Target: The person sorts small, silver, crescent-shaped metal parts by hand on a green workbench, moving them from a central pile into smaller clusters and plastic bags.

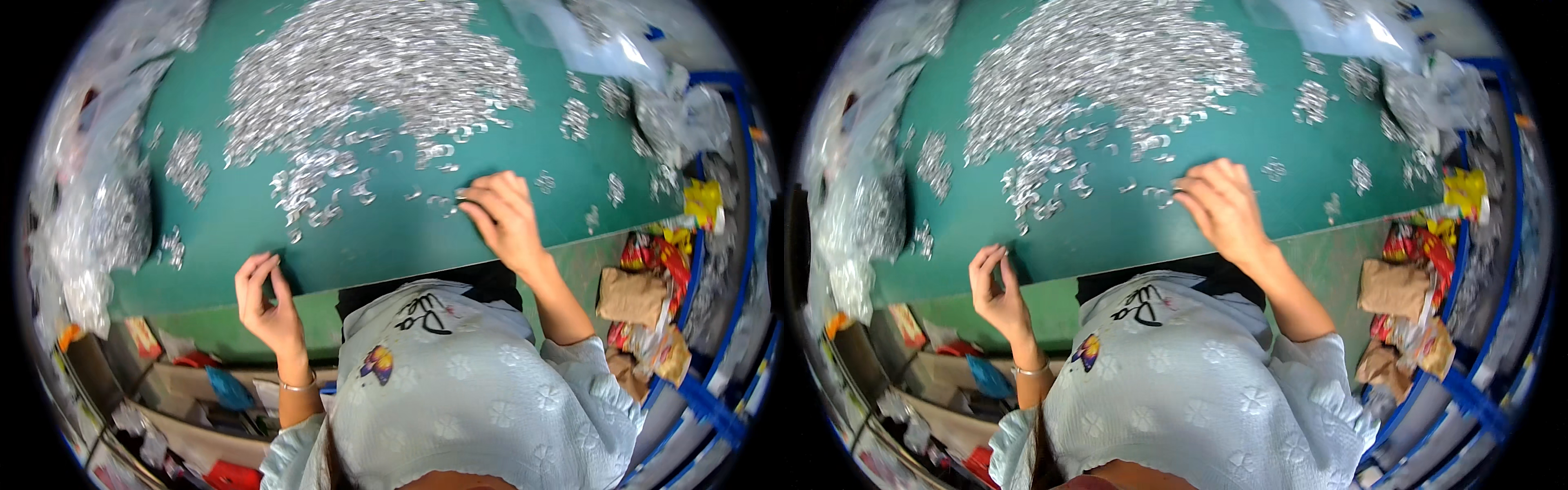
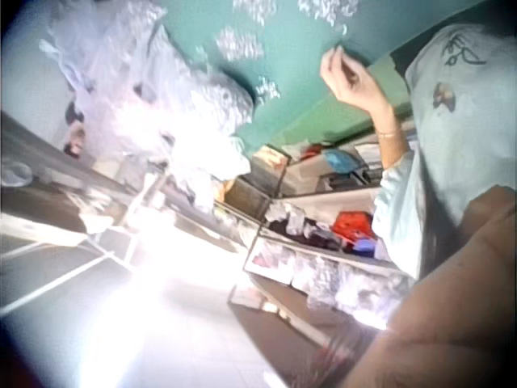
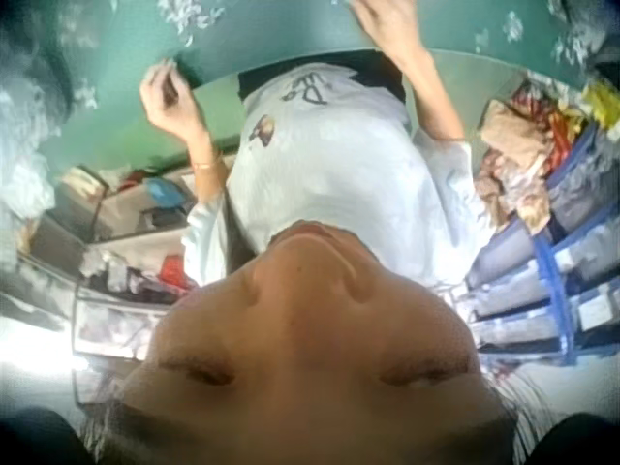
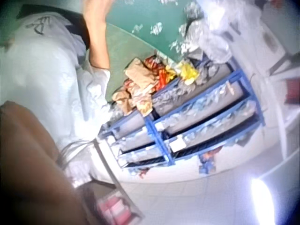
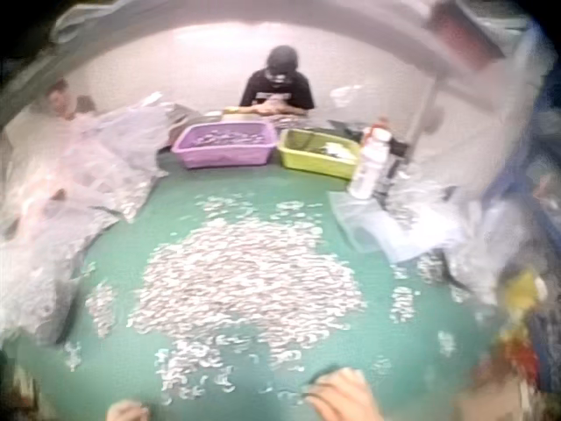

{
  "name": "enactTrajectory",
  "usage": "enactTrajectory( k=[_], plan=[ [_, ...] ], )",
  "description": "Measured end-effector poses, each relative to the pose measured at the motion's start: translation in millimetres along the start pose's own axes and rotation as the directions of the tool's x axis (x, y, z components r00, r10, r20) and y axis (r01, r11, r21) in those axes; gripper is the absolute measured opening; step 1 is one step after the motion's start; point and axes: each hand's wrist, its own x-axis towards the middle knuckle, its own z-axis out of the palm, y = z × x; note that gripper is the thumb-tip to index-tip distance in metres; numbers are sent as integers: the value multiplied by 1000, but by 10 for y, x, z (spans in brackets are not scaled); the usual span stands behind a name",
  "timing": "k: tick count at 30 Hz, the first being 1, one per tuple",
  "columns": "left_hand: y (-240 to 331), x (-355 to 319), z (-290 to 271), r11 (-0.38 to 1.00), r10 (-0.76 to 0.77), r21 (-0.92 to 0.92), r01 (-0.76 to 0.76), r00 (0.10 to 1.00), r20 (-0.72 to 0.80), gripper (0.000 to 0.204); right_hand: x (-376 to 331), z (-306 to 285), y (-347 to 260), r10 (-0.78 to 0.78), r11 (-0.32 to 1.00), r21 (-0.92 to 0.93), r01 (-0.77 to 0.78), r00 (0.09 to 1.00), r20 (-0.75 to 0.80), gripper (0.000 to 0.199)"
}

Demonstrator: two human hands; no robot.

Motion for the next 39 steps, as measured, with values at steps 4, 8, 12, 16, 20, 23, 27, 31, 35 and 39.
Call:
enactTrajectory(
  k=[4, 8, 12, 16, 20, 23, 27, 31, 35, 39],
  plan=[
    [327, 48, 276, 988, 111, -123, -92, 981, 159, 25, -167, -160, 23, 52, 998, 35, -48, 993, -110, 17],
    [791, 193, 665, 912, 349, -353, -209, 848, 399, 25, -359, -332, 170, 230, 972, 49, -229, 894, -385, 16],
    [1362, 377, 1246, 828, 525, -497, -260, 672, 523, 26, -552, -514, 394, 336, 902, -69, -426, 794, -507, 20],
    [1686, 501, 2319, 792, 571, -579, -194, 571, 589, 20, -589, -490, 554, 393, 867, -46, -497, 737, -550, 23],
    [1852, 521, 3083, 800, 565, -569, -192, 561, 605, 25, -611, -469, 602, 432, 855, -29, -518, 742, -512, 25],
    [1879, 560, 3140, 785, 567, -591, -186, 600, 565, 27, -557, -473, 600, 435, 850, -58, -524, 760, -483, 26],
    [1859, 729, 2567, 842, 485, -519, -144, 624, 613, 29, -580, -485, 612, 426, 861, -51, -506, 773, -471, 26],
    [1496, 732, 1822, 906, 406, -383, -179, 622, 669, 29, -561, -498, 570, 383, 876, -90, -473, 799, -464, 20],
    [1125, 325, 1256, 936, 347, -172, -307, 730, 588, 41, -398, -479, 306, 339, 936, -2, -353, 900, -276, 23],
    [919, 38, 1107, 918, 331, -27, -395, 727, 601, 45, -143, -223, 29, 172, 981, 104, -166, 984, -50, 29]
  ],
)
